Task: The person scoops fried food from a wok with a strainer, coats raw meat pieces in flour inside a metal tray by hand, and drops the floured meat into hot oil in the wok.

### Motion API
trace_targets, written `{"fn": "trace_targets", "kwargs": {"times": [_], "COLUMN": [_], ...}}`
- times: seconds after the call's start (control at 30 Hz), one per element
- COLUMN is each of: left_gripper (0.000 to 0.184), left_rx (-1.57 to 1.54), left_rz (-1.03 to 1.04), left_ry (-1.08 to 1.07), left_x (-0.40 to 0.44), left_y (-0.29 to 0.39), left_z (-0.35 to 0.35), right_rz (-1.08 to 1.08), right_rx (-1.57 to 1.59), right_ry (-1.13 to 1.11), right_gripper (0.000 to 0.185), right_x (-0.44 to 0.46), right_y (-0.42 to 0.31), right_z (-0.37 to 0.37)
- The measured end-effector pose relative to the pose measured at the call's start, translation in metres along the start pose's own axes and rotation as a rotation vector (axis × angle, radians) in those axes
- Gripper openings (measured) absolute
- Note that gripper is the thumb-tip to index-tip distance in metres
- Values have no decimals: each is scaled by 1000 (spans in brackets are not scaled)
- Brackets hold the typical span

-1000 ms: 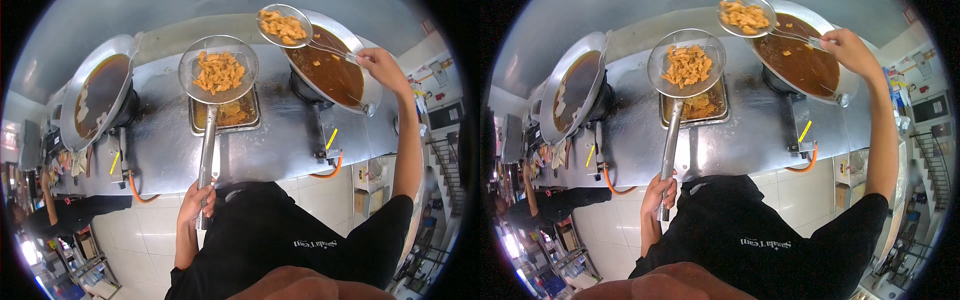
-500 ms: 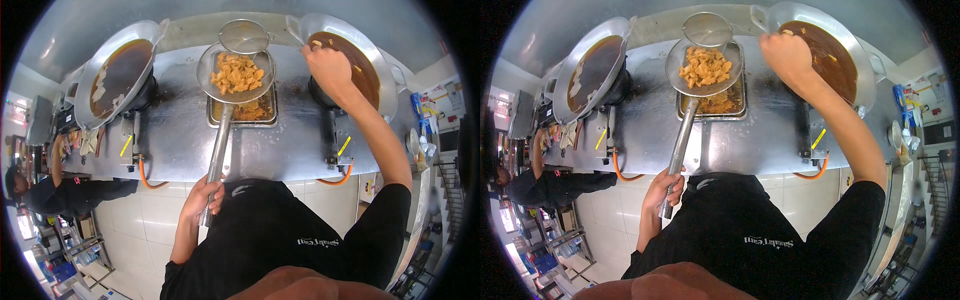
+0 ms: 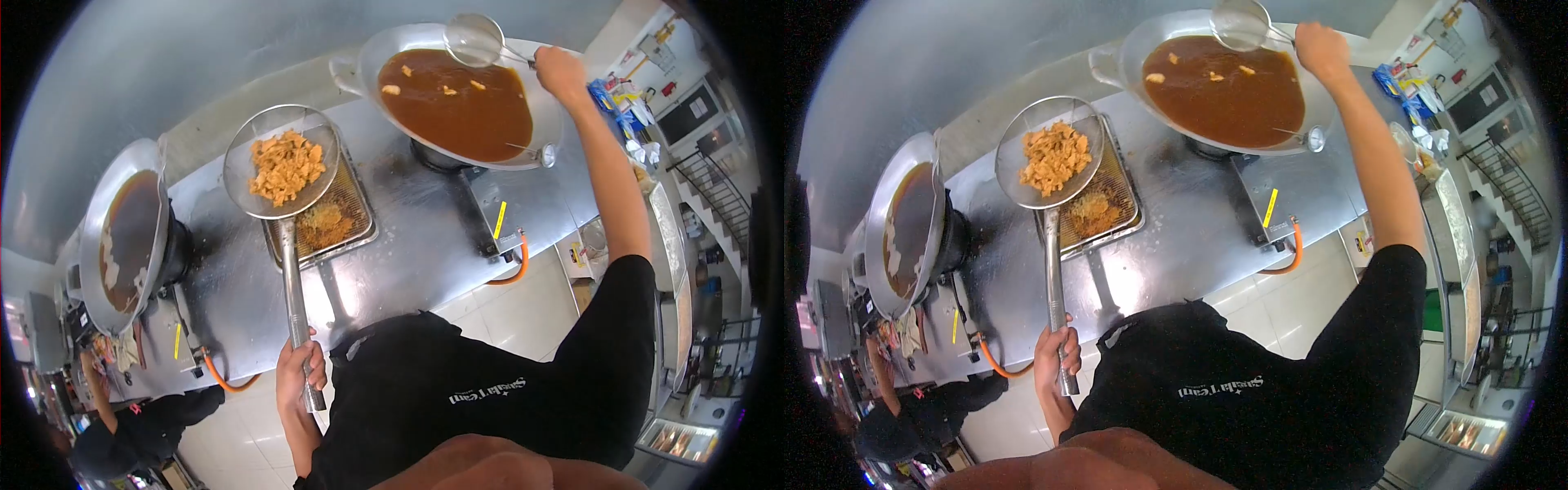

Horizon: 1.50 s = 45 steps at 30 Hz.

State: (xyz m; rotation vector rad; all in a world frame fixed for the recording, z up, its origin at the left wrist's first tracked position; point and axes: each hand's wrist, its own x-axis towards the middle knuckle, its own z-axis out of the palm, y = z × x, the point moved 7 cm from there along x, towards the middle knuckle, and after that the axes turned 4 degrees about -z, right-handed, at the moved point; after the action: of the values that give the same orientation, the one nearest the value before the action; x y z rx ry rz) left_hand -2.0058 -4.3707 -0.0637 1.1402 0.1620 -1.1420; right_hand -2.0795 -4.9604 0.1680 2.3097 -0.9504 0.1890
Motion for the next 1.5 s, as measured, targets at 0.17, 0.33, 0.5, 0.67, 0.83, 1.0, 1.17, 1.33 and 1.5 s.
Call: {"fn": "trace_targets", "kwargs": {"times": [0.17, 0.33, 0.5, 0.67, 0.83, 1.0, 1.17, 1.33, 1.5], "left_gripper": [25, 24, 24, 23, 22, 24, 25, 25, 24], "left_rx": [21, 8, 5, -22, -38, -37, -15, 8, 27], "left_rz": [28, 30, 27, 11, -17, -3, -12, -16, -44], "left_ry": [-4, 9, 17, -3, 4, 19, 14, -12, -44], "left_x": [3, 4, 4, 2, 2, 7, 11, 10, 6], "left_y": [5, 3, 0, -9, -11, -14, -11, -10, -9], "left_z": [3, 2, 2, -2, -8, -9, -11, -13, -11], "right_rz": [67, 13, -127, -182, -210, -153, -156, -44, -13], "right_rx": [35, 352, 518, 634, 730, 792, 751, 879, 911], "right_ry": [-192, -412, -487, -484, -383, -462, -429, -641, -524], "right_gripper": [17, 18, 19, 19, 17, 18, 20, 23, 23], "right_x": [-8, -14, -12, -29, -75, -129, -149, -146, -135], "right_y": [22, 5, -37, -74, -65, -37, -17, -4, 2], "right_z": [81, 95, 77, 46, 29, 3, -3, 5, -6]}}
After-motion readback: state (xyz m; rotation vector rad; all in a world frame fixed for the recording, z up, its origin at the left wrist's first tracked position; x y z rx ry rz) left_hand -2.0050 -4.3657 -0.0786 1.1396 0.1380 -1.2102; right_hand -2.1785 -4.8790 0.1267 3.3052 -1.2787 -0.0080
